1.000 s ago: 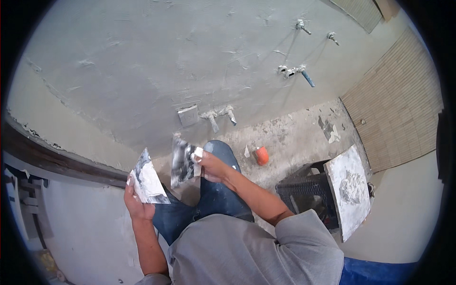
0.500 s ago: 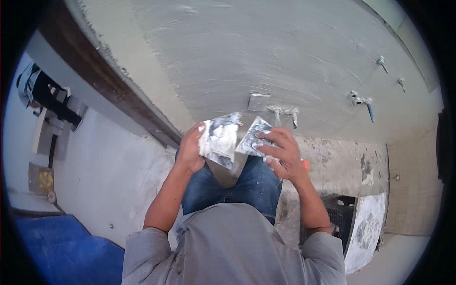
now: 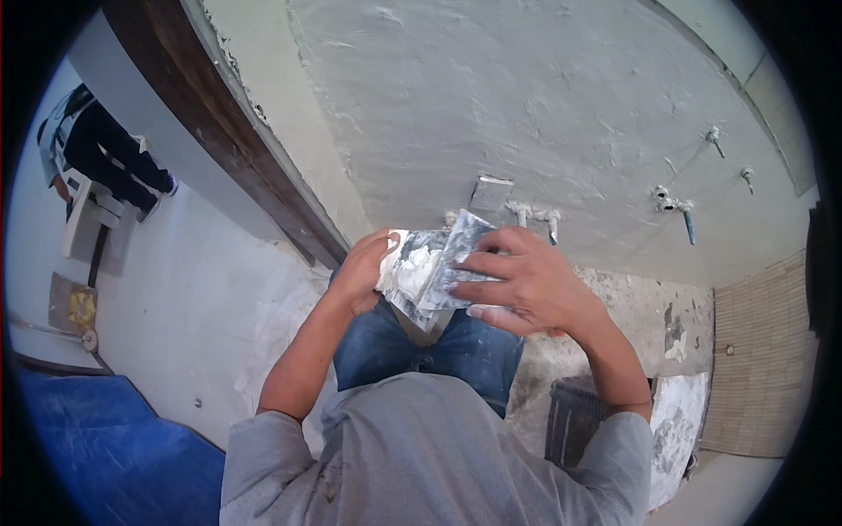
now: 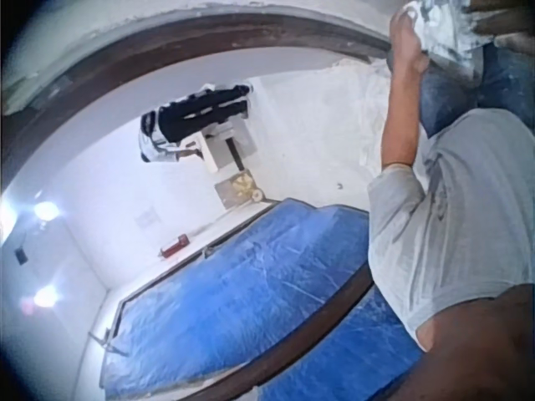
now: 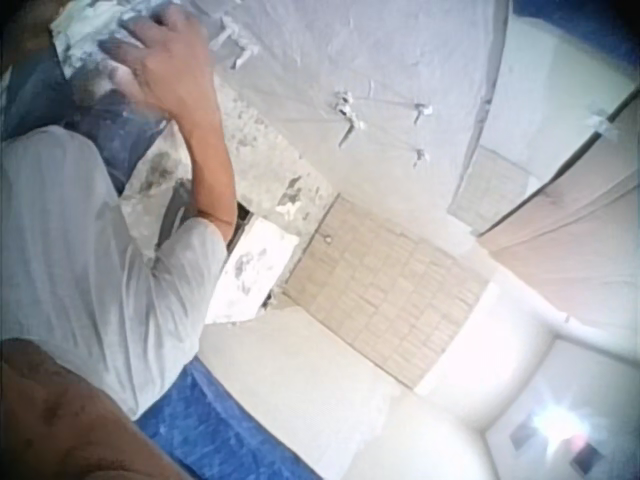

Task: The person works plaster between two putty knives and applies it onto the wall around pipes.

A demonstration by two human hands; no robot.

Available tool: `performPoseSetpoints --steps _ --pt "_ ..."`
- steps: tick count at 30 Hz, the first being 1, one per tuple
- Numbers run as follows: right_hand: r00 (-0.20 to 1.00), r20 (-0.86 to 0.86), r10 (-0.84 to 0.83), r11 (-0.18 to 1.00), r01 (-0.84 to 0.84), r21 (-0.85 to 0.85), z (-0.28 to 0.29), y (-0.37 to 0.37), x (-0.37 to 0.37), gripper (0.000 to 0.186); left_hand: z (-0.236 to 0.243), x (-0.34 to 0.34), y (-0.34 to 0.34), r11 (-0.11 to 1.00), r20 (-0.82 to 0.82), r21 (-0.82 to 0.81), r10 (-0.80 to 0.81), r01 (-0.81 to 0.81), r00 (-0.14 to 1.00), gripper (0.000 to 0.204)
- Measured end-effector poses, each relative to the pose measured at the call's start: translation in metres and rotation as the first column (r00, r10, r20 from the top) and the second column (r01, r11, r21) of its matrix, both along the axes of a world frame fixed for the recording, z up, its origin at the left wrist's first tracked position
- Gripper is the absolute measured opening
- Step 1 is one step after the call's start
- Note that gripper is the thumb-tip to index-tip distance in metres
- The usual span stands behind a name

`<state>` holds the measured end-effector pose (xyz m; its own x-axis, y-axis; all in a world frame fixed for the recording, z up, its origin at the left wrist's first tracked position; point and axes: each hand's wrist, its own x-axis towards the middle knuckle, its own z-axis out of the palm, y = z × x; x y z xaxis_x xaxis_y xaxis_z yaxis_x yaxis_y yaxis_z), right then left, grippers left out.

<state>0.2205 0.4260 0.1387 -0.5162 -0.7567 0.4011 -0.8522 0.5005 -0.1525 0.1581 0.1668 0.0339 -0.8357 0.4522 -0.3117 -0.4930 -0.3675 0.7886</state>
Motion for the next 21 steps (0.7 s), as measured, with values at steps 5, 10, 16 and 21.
performPoseSetpoints --steps 5,10,16,21 --pt "0.998 0.064 -0.003 0.999 -0.001 0.054 -0.008 -0.006 0.004 0.031 0.003 0.002 0.003 0.997 -0.013 0.051 -0.053 0.054 0.998 0.027" --pt "0.990 0.136 -0.024 0.995 0.011 0.100 -0.014 0.000 0.007 0.029 -0.011 -0.001 0.004 0.998 -0.015 0.053 0.043 -0.042 0.999 0.031" --pt "0.884 0.467 0.006 0.914 0.185 -0.362 -0.058 0.035 -0.001 0.030 -0.004 -0.006 0.002 0.989 -0.018 0.049 0.141 -0.140 0.990 0.032" --pt "0.547 0.483 0.684 0.063 0.615 -0.786 -0.167 0.044 0.002 0.045 -0.013 -0.011 0.007 0.980 0.069 0.083 0.177 -0.183 0.982 0.033"
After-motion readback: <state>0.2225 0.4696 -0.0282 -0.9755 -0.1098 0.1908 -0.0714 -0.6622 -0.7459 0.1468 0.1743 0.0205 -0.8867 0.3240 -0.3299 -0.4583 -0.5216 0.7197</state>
